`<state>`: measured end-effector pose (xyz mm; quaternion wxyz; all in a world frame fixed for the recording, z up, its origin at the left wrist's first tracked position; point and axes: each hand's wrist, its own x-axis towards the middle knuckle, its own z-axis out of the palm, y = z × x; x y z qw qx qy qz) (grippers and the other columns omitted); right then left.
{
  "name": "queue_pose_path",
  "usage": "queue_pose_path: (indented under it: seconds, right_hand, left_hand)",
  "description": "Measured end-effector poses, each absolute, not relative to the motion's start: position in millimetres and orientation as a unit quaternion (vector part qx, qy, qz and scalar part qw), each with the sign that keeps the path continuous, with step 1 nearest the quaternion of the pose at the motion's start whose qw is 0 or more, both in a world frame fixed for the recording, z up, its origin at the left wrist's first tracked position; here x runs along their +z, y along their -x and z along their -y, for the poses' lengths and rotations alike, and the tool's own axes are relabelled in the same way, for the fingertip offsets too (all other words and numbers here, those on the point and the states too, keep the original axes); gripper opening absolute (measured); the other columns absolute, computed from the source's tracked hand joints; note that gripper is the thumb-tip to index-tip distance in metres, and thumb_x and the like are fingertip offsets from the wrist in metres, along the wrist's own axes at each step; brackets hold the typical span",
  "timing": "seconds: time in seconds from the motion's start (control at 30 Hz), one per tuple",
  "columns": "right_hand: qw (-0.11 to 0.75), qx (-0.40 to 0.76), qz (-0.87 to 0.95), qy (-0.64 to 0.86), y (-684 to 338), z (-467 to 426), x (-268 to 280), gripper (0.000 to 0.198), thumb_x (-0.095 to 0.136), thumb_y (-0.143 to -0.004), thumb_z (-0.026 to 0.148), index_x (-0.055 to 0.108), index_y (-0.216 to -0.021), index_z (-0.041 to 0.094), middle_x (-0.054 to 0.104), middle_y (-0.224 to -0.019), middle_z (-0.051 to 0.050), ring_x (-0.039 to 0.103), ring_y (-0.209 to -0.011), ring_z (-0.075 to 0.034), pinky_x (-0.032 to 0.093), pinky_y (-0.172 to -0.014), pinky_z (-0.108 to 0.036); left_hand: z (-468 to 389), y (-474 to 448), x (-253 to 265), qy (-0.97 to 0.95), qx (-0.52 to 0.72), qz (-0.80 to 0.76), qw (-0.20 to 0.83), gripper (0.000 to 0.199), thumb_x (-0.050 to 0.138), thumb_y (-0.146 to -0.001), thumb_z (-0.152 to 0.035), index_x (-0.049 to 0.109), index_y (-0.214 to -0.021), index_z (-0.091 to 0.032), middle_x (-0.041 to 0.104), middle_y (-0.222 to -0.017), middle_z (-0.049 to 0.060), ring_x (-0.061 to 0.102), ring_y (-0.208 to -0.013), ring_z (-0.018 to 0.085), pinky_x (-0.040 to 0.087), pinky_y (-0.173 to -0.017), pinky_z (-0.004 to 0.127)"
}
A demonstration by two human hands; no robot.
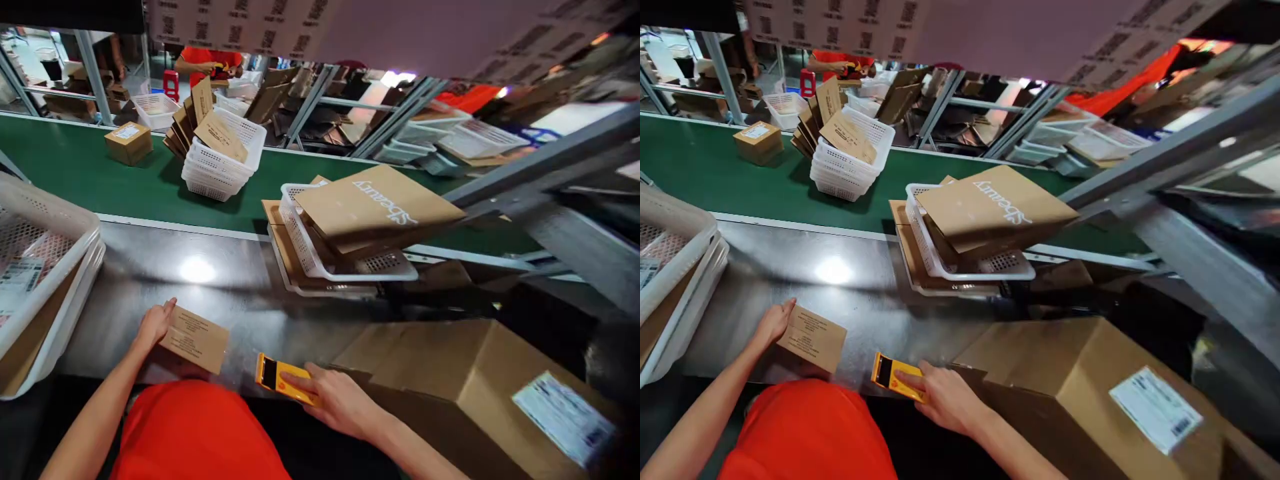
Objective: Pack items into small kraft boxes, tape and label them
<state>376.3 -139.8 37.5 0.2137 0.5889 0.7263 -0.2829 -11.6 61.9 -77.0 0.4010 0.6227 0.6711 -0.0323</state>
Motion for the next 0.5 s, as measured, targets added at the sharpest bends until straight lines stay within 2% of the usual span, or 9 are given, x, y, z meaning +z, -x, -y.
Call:
queue_pose_path:
  seconds: [0.13, 0.33, 0.43, 0.5]
  right_hand:
    - [0.187, -0.294, -0.733, -0.584, -355.7, 133.2, -4.7, 0.056, 0.066, -0.09, 0.028, 0.067, -0.145, 0.039, 0.073, -0.115, -0.018, 0.074, -0.094, -0.036, 0.053, -0.076, -0.043]
    - [0.131, -0.305, -0.731, -0.597, -305.2, 93.8, -46.7, 0.06, 0.063, -0.087, 0.025, 0.066, -0.146, 0.034, 0.075, -0.118, -0.02, 0.076, -0.095, -0.036, 0.053, -0.076, -0.039]
    - [0.085, -0.345, -0.699, -0.621, -303.6, 90.0, -51.2, 0.054, 0.068, -0.083, 0.028, 0.074, -0.137, 0.031, 0.08, -0.107, -0.017, 0.076, -0.094, -0.035, 0.053, -0.076, -0.038]
    - [0.055, -0.372, -0.684, -0.625, -309.9, 90.1, -49.3, 0.049, 0.073, -0.079, 0.032, 0.079, -0.127, 0.03, 0.082, -0.095, -0.011, 0.076, -0.09, -0.033, 0.052, -0.075, -0.035]
  left_hand:
    - [-65.5, 11.7, -71.0, -0.638, -0.055, -0.664, 0.386, 0.086, 0.017, -0.103, -0.071, 0.079, -0.086, -0.013, 0.08, -0.103, 0.028, 0.076, -0.11, 0.041, 0.055, -0.092, 0.043]
    - [-71.3, 5.3, -61.9, -0.644, -0.063, -0.666, 0.372, 0.081, 0.019, -0.104, -0.067, 0.074, -0.071, -0.018, 0.081, -0.09, 0.024, 0.078, -0.096, 0.037, 0.057, -0.084, 0.039]
    - [-78.6, 10.3, -60.4, -0.644, -0.07, -0.675, 0.353, 0.082, 0.019, -0.104, -0.067, 0.073, -0.07, -0.016, 0.08, -0.093, 0.027, 0.078, -0.1, 0.04, 0.058, -0.088, 0.042]
    - [-85.2, 19.7, -58.1, -0.642, -0.055, -0.669, 0.372, 0.083, 0.019, -0.104, -0.067, 0.076, -0.077, -0.014, 0.081, -0.093, 0.025, 0.078, -0.101, 0.038, 0.059, -0.09, 0.041]
